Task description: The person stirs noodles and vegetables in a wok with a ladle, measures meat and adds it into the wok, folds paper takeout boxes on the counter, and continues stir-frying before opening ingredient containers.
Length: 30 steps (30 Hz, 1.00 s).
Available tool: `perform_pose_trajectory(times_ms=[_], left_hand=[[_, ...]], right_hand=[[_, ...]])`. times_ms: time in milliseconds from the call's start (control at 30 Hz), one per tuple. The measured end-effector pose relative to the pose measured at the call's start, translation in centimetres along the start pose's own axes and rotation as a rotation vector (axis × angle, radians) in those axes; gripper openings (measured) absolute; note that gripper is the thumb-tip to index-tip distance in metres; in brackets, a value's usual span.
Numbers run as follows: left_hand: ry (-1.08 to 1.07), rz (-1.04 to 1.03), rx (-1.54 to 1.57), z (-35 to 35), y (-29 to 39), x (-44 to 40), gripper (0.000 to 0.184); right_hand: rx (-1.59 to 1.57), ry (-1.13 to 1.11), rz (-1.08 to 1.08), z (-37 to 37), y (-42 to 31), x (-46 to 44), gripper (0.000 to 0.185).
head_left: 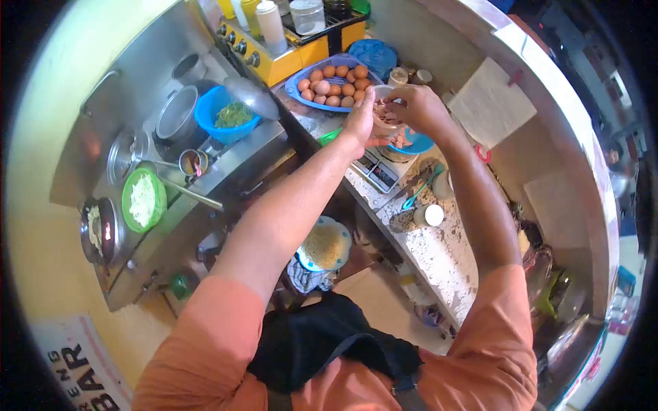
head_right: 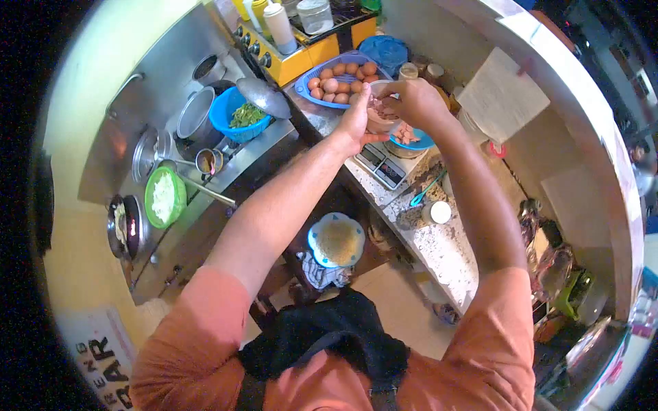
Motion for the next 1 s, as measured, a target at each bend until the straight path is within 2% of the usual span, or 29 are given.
perform_pose_trajectory(times_ms=[33, 100, 167, 233, 267, 367, 400, 467, 533, 700, 767, 800, 933, 1000], left_hand=[[-0.008, 0.004, 0.026, 0.2, 0.0, -0.1, 0.069], [0.019, -0.022, 0.065, 1.0, 0.5, 1.1, 0.069], [-0.049, -0.038, 0.16, 2.1, 1.3, 3.0, 0.07], [0.02, -0.049, 0.154, 5.1, 2.0, 6.0, 0.071], [-0.002, -0.066, 0.171, 7.7, 1.3, 6.3, 0.074], [0.169, -0.064, 0.145, 13.2, 1.0, 12.7, 0.07], [0.241, -0.067, 0.136, 15.0, 0.6, 15.2, 0.069], [0.214, -0.046, 0.152, 18.3, -1.3, 19.1, 0.069], [0.292, -0.034, 0.175, 20.6, -3.1, 23.5, 0.068], [0.365, -0.049, 0.271, 23.4, -6.8, 31.2, 0.068], [0.392, -0.079, 0.324, 24.0, -7.6, 32.9, 0.067], [0.417, -0.098, 0.362, 24.2, -8.0, 33.6, 0.067], [0.453, -0.108, 0.374, 24.3, -8.7, 34.6, 0.068], [0.437, -0.091, 0.334, 23.5, -8.5, 34.2, 0.068]], right_hand=[[-0.04, 0.011, -0.076, 0.4, 0.6, 0.1, 0.023], [-0.183, 0.194, -0.115, 2.4, 2.1, 0.3, 0.022], [-0.14, 0.269, -0.148, 3.5, 3.5, 1.0, 0.022], [0.045, 0.053, -0.269, -0.7, 6.8, 2.0, 0.023], [0.024, -0.045, -0.281, -3.6, 9.2, 2.4, 0.026], [0.123, -0.157, -0.355, -9.0, 11.9, 3.5, 0.029], [0.12, -0.152, -0.356, -9.7, 12.1, 3.4, 0.029], [-0.083, -0.305, -0.25, -13.0, 10.7, 3.7, 0.033], [-0.097, -0.309, -0.279, -15.2, 11.0, 3.8, 0.034], [0.002, -0.336, -0.265, -14.7, 10.6, 3.3, 0.037], [-0.151, -0.386, -0.449, -13.5, 11.2, 3.6, 0.034], [-0.079, -0.16, -0.424, -12.3, 12.6, 3.0, 0.03], [-0.083, -0.114, -0.439, -11.6, 14.7, 3.5, 0.026], [-0.287, 0.053, -0.514, -10.4, 16.2, 3.5, 0.023]])
Point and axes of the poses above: each hand's wrist, its own x-axis away from the middle knuckle, its own z-axis out of the back of the hand, y = z × x, the point moved 10 cm from there along -x, towards the middle knuckle, and after that the axes turned 11 degrees about x, right-handed, at the moved point
